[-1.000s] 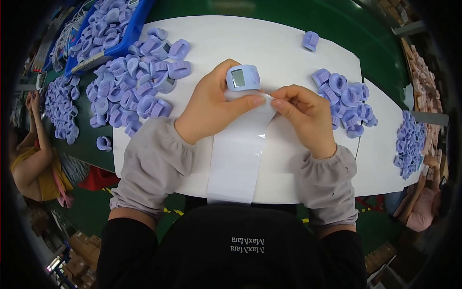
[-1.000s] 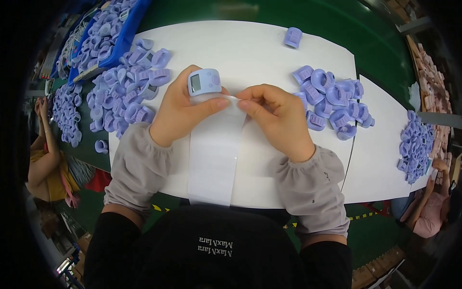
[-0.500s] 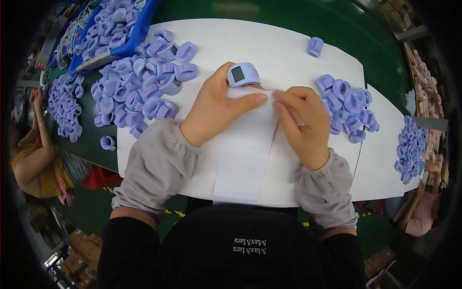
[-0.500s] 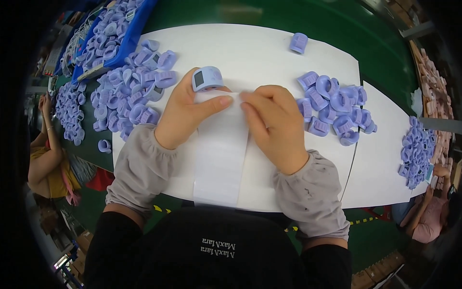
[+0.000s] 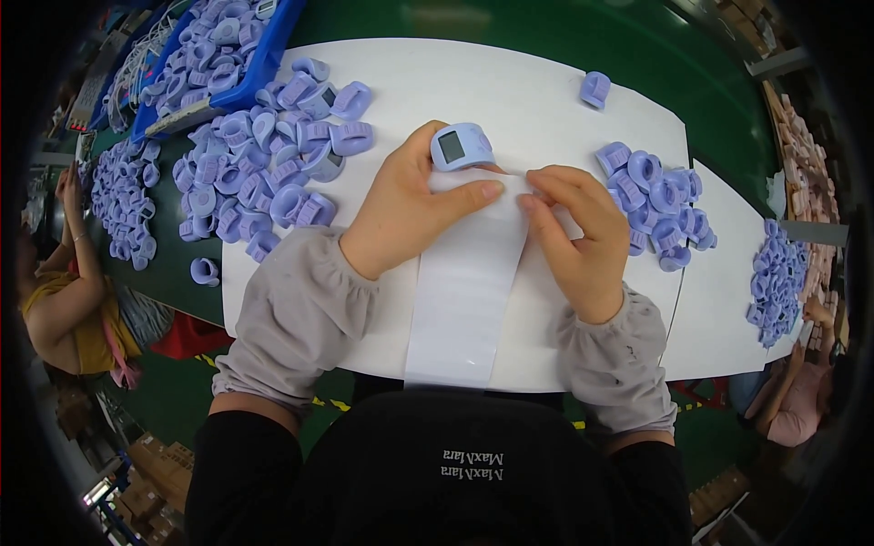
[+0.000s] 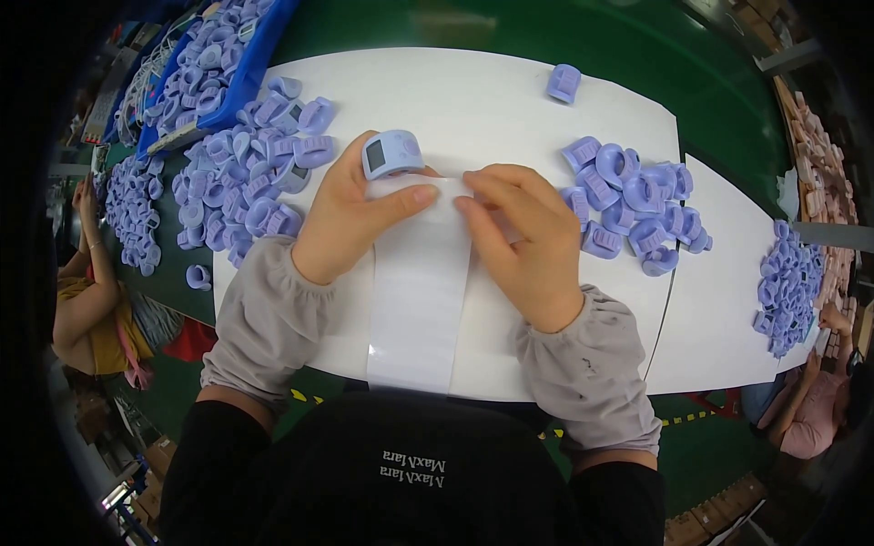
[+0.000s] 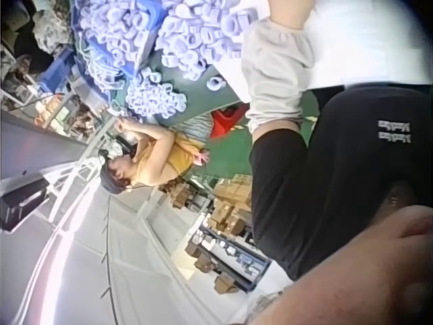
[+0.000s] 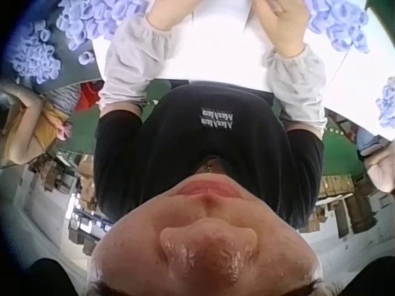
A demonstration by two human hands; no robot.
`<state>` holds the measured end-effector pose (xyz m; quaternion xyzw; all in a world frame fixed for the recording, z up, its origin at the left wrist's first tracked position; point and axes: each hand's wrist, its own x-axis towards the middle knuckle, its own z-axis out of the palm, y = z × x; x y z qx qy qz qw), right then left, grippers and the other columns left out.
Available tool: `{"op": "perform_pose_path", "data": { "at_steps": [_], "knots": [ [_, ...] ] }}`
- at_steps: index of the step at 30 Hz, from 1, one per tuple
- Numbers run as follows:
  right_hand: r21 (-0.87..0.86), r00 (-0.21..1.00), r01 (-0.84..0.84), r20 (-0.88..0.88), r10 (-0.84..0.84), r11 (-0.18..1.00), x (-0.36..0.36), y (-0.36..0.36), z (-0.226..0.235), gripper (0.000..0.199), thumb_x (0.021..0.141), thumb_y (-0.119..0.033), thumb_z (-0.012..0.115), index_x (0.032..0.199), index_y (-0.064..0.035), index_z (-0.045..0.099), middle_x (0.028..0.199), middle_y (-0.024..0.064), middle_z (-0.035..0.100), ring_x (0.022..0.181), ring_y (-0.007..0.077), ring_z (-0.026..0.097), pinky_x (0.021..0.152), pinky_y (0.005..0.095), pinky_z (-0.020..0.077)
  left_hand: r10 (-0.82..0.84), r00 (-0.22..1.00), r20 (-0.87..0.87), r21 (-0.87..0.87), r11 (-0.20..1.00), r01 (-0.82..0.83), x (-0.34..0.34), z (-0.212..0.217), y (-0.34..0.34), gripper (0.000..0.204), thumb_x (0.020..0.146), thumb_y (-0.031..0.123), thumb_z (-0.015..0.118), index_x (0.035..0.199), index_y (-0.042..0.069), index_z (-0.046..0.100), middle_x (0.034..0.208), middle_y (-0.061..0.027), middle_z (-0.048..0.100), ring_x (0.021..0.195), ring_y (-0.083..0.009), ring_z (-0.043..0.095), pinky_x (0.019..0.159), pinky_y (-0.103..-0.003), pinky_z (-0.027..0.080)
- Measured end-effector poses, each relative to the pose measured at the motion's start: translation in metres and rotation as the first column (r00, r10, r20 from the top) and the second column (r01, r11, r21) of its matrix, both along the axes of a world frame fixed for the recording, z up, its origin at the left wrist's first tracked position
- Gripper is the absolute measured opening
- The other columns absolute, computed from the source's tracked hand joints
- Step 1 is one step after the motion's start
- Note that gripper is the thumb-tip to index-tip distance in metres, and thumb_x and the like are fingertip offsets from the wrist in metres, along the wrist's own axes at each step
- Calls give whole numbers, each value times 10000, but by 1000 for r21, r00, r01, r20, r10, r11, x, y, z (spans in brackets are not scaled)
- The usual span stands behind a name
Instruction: Assembling small digital counters onto an adhesive strip at a manufacturing workbench.
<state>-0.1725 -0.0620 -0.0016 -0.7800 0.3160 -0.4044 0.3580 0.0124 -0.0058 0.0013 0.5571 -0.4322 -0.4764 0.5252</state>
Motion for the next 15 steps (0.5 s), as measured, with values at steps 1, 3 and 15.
{"op": "perform_pose_path", "data": {
  "at_steps": [1,3,15],
  "knots": [
    [-1,1000,1,-1,-1,1000,-1,0,1,216,790,43,691,1002,5,679,961,89,650,776,146,611,689,233,490,3,1000,0,-10,1000,-3,-1,-1,0,327,806,157,763,1018,31,547,942,-30,655,886,-85,578,807,-245,467],
    [201,999,-25,-29,32,979,-2,0,3,206,813,27,690,1017,23,658,968,69,647,799,117,584,717,221,472,-11,1000,5,-35,999,11,-2,-4,0,316,810,158,759,1010,34,549,937,-27,652,879,-82,574,800,-243,465],
    [-5,995,34,-97,-35,999,0,1,3,176,809,12,700,982,3,674,870,55,630,766,124,578,679,215,460,-31,998,61,-56,998,35,-2,-6,0,283,816,155,748,989,42,554,914,-24,641,860,-85,570,777,-242,463]
  ]
}}
